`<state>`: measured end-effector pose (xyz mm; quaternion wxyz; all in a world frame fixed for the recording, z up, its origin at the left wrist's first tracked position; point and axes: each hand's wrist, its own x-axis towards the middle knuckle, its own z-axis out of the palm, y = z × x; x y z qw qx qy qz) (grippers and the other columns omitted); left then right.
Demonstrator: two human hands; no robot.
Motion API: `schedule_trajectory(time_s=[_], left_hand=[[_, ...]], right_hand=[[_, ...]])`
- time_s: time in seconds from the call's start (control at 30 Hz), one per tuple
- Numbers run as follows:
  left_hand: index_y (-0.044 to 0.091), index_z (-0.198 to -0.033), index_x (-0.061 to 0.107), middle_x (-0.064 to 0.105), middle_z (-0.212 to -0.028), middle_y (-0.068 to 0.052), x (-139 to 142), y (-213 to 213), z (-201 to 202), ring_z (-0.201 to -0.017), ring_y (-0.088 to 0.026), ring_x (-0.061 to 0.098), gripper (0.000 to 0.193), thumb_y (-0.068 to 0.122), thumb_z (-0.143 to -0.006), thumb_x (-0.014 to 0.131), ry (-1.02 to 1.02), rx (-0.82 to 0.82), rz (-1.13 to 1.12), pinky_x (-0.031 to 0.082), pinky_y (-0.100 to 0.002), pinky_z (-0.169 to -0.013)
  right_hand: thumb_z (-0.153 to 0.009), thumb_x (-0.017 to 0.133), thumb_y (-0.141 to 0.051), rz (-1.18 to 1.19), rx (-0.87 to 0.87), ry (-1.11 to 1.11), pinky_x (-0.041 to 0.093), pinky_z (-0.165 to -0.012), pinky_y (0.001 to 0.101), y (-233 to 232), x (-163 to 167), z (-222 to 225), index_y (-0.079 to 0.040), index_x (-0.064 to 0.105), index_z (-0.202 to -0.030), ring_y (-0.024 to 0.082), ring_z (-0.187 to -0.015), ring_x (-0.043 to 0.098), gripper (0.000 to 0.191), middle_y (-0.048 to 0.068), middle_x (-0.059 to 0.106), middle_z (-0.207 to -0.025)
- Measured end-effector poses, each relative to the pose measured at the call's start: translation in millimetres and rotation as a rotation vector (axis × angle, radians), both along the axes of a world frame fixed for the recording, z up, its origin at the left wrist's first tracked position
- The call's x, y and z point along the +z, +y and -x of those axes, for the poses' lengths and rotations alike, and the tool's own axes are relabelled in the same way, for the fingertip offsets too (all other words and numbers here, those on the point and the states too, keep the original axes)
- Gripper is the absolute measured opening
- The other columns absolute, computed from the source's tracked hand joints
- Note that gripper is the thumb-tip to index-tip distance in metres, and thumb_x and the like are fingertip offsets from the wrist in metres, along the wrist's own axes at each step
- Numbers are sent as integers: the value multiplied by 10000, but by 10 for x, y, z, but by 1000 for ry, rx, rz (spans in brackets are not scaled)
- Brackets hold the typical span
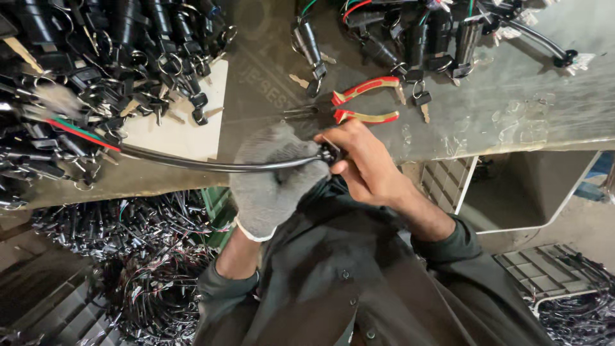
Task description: The person holds a black cable against the workbench and uses red-handled pliers to cut and strip insulation from its ends, working on one cable at a time and setting processed cables aside among piles of similar wire harnesses.
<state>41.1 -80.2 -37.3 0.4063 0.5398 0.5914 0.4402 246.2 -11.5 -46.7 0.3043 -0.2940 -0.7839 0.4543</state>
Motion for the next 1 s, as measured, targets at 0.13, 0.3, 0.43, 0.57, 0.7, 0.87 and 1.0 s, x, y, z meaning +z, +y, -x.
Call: schedule_trajectory(time_s=[0.13, 0.3, 0.43, 0.57, 0.7, 0.87, 1.0], left_hand=[[50, -1217, 670, 768, -1009, -19, 80, 110, -13, -937, -211, 755, 555, 315, -809, 937, 164, -30, -91, 561, -383, -997], [81, -1182, 700, 714, -1211, -108, 95, 232, 68, -1132, -313, 699, 454, 312, -841, 891, 295, -177, -242, 535, -414, -1017], [122, -1129, 728, 726, -1209, -101, 87, 275, 97, -1139, -320, 701, 317, 267, -875, 852, 315, -238, -280, 538, -437, -1020], [113, -1077, 733, 738, -1103, -75, 58, 266, 35, -1048, -312, 711, 233, 225, -900, 835, 244, -174, -187, 557, -416, -918], [109, -1080, 722, 735, -1076, -70, -4, 219, 19, -1031, -281, 724, 181, 155, -925, 803, 115, -115, -176, 575, -394, -910], [78, -1065, 663, 729, -1056, -64, -119, 202, 85, -1013, -263, 723, 217, 97, -911, 815, 2, -84, -183, 580, -377, -906], [74, -1055, 634, 726, -1060, -52, -153, 232, 117, -1005, -253, 727, 225, 88, -911, 807, -146, -104, -146, 581, -366, -910]], right_hand=[[-1014, 566, -83, -193, -22, 66, 481, -887, 472, 1, -46, 0, -1, 503, -1323, 384, -959, 579, 327, 191, 580, -1091], [-1061, 571, -136, 61, -31, -8, 471, -751, 391, -103, -43, -98, 22, 542, -1353, 324, -810, 559, 334, 161, 583, -990], [-1085, 558, -251, 147, -34, -6, 488, -771, 375, -118, -79, -104, 32, 540, -1359, 306, -836, 598, 395, 151, 583, -989], [-1155, 518, -307, 119, -59, 22, 516, -897, 362, -113, -157, -45, 38, 510, -1395, 318, -1004, 641, 420, 176, 619, -1158], [-1116, 518, -391, 317, -42, 83, 529, -885, 312, -166, -206, 22, 34, 526, -1370, 203, -952, 645, 495, 125, 652, -1157], [-1109, 528, -412, 388, -95, 85, 522, -869, 294, -204, -238, 91, 30, 537, -1350, 160, -939, 635, 503, 94, 658, -1090], [-1101, 546, -388, 427, -47, 138, 528, -860, 298, -174, -236, 124, 25, 556, -1324, 190, -924, 641, 470, 110, 669, -1092]])
